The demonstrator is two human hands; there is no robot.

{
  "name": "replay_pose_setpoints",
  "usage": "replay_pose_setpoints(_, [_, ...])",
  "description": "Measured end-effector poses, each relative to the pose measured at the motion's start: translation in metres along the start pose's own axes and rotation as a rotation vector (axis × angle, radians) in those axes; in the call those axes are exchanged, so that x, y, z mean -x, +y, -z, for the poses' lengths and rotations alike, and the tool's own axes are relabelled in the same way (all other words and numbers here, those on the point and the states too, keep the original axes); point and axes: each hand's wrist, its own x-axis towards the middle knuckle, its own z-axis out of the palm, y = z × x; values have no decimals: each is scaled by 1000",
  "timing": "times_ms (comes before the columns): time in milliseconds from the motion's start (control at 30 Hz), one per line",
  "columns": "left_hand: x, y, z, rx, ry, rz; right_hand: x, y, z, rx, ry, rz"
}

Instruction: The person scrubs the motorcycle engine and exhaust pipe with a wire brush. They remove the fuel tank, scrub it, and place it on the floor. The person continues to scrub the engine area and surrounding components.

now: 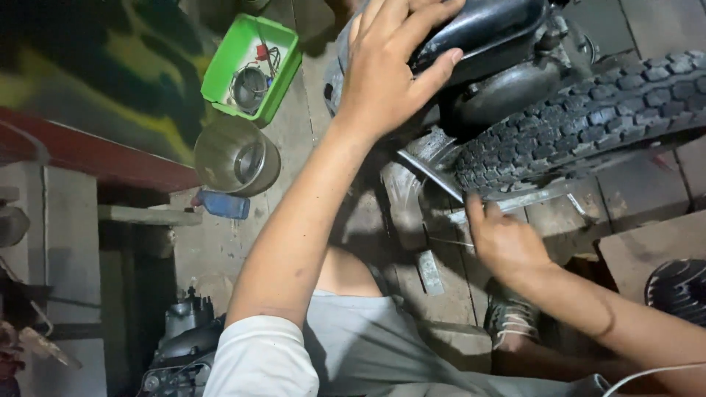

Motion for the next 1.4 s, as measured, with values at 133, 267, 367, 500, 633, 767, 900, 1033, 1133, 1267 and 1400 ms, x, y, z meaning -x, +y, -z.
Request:
replay_pose_setpoints(133, [10, -6, -6, -65, -25, 8, 4, -42, -11, 385, 241, -102])
replay_pose_setpoints(267, [11, -6, -8, -73, -9, -10, -16, -75, 10, 684, 365, 20])
replay_pose_setpoints(367, [8, -1, -5, -48, 11, -11, -14, -93, 25, 505, 289, -52])
replay_pose_setpoints(500, [9, -3, -4, -59, 2, 9, 2, -84, 42, 365, -22, -67])
replay_pose_setpoints(633, [8, -5, -5, -55, -1, 2, -15, -57, 6, 176, 183, -124])
replay_pose_setpoints(767, [5, -5, 7, -21, -36, -13, -4, -77, 21, 273, 177, -151])
replay_pose_setpoints(900, [2, -6, 19, 94, -7, -65, 11, -71, 73, -154, -192, -199])
replay_pose_setpoints(1033, [4, -19, 19, 117, -5, 14, 9, -43, 88, -675, -194, -346])
replay_pose_setpoints(1133, [11, -27, 8, 159, -104, 185, 14, -49, 90, -1111, -33, -554])
replay_pose_setpoints(1267, [7, -19, 12, 157, -115, 155, 28, -76, 90, -1484, 133, -531])
replay_pose_setpoints(1400, [10, -14, 9, 127, -92, 200, 11, -79, 79, -1883, 250, -484])
